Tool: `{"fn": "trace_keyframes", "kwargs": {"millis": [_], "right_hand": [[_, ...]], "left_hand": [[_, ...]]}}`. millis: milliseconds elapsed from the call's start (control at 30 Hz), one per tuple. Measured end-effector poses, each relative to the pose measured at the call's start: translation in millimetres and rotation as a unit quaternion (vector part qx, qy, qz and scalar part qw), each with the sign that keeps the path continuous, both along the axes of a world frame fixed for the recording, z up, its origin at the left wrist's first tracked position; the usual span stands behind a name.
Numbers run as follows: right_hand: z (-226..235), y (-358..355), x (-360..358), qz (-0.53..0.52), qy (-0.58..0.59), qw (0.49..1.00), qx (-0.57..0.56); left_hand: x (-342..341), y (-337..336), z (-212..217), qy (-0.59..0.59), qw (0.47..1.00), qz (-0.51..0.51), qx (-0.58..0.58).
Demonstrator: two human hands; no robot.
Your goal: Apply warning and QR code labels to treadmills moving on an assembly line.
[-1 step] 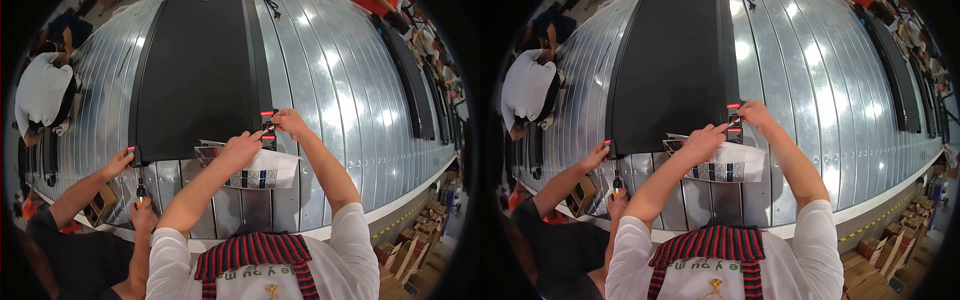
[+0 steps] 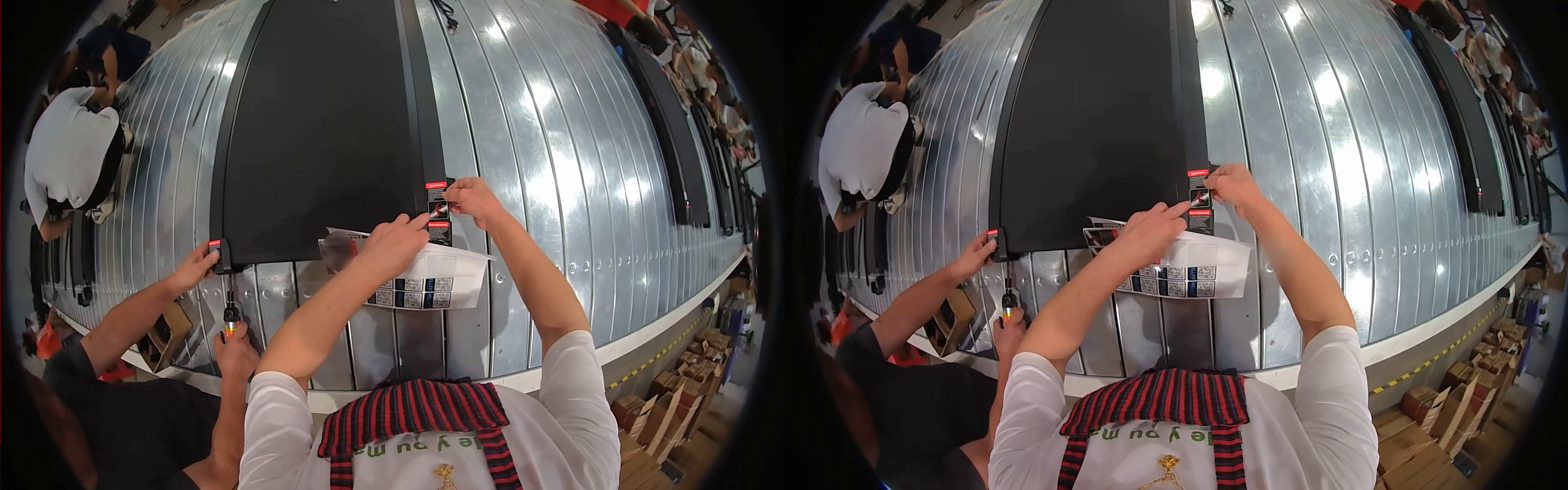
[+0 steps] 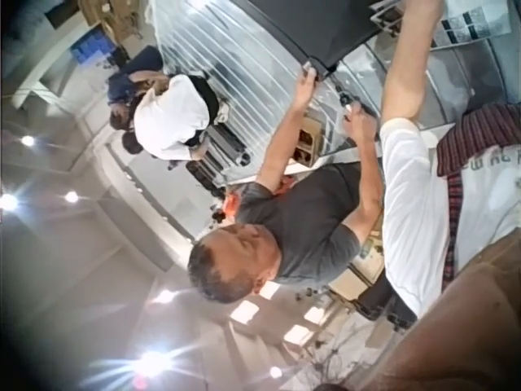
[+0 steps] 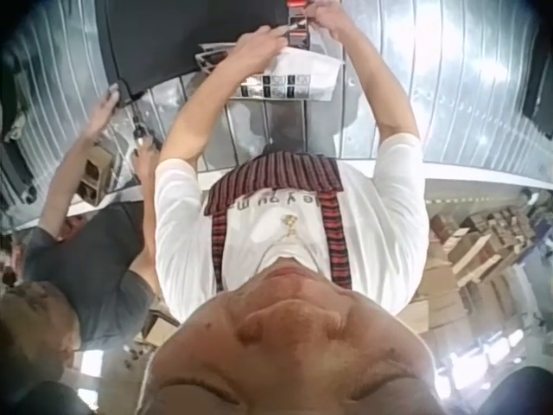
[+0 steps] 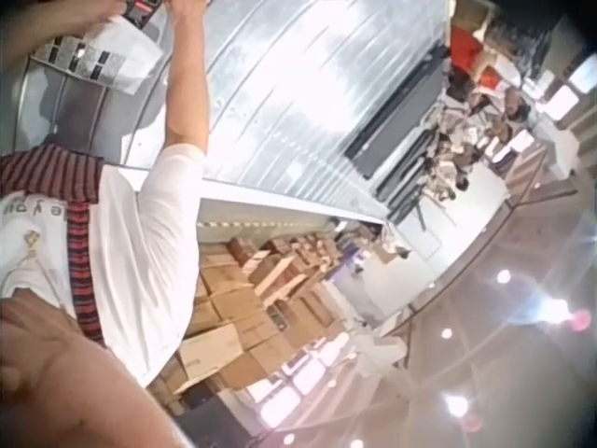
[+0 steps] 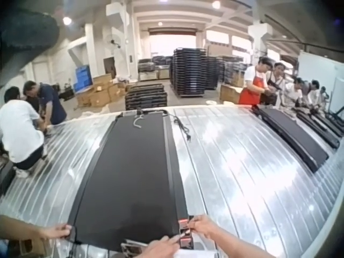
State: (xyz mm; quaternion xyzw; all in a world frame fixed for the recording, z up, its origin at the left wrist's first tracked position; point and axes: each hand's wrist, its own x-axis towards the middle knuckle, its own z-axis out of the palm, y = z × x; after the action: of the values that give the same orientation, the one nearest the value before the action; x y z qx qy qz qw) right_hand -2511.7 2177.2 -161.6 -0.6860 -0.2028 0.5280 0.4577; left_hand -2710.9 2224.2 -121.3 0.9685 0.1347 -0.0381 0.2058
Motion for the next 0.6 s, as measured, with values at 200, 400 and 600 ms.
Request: {"fn": "trace_keyframes", "kwargs": {"millis": [200,400,600], "right_hand": [[-3.0,0.7,4.4,0.033,-0.015,0.999,-0.026],[-4.6,-0.3,1.4,0.007,-0.020,1.000,0.001],[1.9,2.2,-5.3,0.056,-0.189,0.980,0.003]], "left_hand": [[5.0,0.5,5.4,0.018,1.000,-0.008,-0.008],[7.6,-0.3,6.5,0.027,1.000,-0.007,-0.009],[8.5,0.7,8.9,0.039,0.999,-0.015,0.000]]}}
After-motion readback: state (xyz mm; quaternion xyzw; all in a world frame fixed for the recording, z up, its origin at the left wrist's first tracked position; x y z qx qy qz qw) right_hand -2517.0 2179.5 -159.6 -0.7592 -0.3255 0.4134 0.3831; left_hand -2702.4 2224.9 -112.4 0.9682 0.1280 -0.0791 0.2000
